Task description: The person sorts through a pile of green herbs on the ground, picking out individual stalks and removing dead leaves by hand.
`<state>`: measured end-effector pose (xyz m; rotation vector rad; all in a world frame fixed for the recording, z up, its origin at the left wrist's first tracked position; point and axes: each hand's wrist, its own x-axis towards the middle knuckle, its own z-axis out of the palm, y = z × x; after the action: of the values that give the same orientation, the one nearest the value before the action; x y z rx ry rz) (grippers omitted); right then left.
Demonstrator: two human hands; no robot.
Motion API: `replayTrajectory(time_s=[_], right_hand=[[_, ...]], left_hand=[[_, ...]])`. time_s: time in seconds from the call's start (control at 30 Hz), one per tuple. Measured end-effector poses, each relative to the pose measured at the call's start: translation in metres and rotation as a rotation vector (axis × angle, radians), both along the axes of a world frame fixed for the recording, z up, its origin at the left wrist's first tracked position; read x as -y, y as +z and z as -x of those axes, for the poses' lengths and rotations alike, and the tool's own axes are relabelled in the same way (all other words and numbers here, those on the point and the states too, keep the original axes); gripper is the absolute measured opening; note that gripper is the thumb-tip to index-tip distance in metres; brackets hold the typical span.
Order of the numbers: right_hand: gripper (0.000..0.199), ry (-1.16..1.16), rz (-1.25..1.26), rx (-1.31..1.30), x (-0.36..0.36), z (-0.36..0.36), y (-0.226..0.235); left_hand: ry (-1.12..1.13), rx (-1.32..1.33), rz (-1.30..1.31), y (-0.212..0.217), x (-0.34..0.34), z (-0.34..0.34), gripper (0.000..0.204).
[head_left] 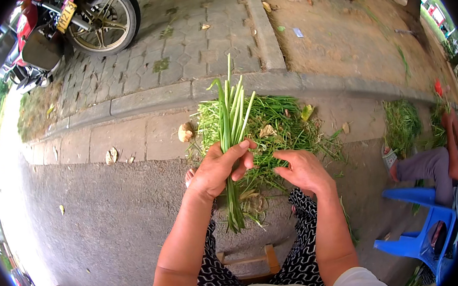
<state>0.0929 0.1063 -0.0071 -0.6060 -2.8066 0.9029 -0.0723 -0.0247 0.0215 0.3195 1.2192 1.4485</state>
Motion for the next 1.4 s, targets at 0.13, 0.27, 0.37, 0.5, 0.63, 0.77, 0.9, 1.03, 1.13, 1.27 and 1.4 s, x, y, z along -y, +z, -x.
replayTrajectory(time_s=[0.13, 0.27, 0.37, 0.5, 0.63, 0.77, 0.9, 1.03, 1.13, 1.27, 1.4], right_hand=[[0.043, -0.272, 0.541, -0.189, 0.003, 0.010, 0.012], [0.050, -0.128, 1.021, -0.482, 0.013, 0.015, 0.015], [0.041, 0.063, 1.017, -0.324, 0.006, 0.014, 0.021], [0.033, 0.052, 1.105, -0.328, 0.006, 0.011, 0.017], [0.032, -0.069, 0.940, -0.344, 0.002, 0.004, 0.008], [0.032, -0.119, 0.918, -0.550, 0.005, 0.006, 0.000], [0.034, -0.139, 0.892, -0.641, 0.004, 0.007, -0.001], [0.036, -0.141, 0.817, -0.761, -0.002, 0.007, -0.002], [0.035, -0.209, 0.813, -0.849, -0.005, 0.007, -0.001], [0.033, -0.391, 0.900, -0.976, -0.010, 0.004, 0.001], [0.032, -0.610, 1.012, -1.154, -0.022, -0.002, 0.007]], left_hand=[[-0.082, 0.110, -0.016, 0.004, 0.001, -0.006, 0.021], [-0.230, 0.161, -0.069, 0.008, 0.000, -0.016, 0.021], [-0.282, 0.130, -0.092, 0.010, 0.001, -0.019, 0.021], [-0.276, 0.078, -0.064, 0.009, 0.001, -0.018, 0.022], [-0.198, -0.031, 0.036, 0.004, -0.002, -0.019, 0.023], [-0.138, -0.108, 0.058, -0.001, -0.005, -0.016, 0.025], [-0.127, -0.125, 0.064, -0.001, -0.005, -0.013, 0.025], [-0.063, -0.103, 0.091, -0.004, -0.005, -0.011, 0.026], [-0.013, -0.113, 0.121, -0.007, -0.004, -0.008, 0.026], [0.049, -0.136, 0.113, -0.013, -0.003, -0.001, 0.023], [0.127, -0.253, 0.109, -0.014, 0.000, 0.009, 0.020]])
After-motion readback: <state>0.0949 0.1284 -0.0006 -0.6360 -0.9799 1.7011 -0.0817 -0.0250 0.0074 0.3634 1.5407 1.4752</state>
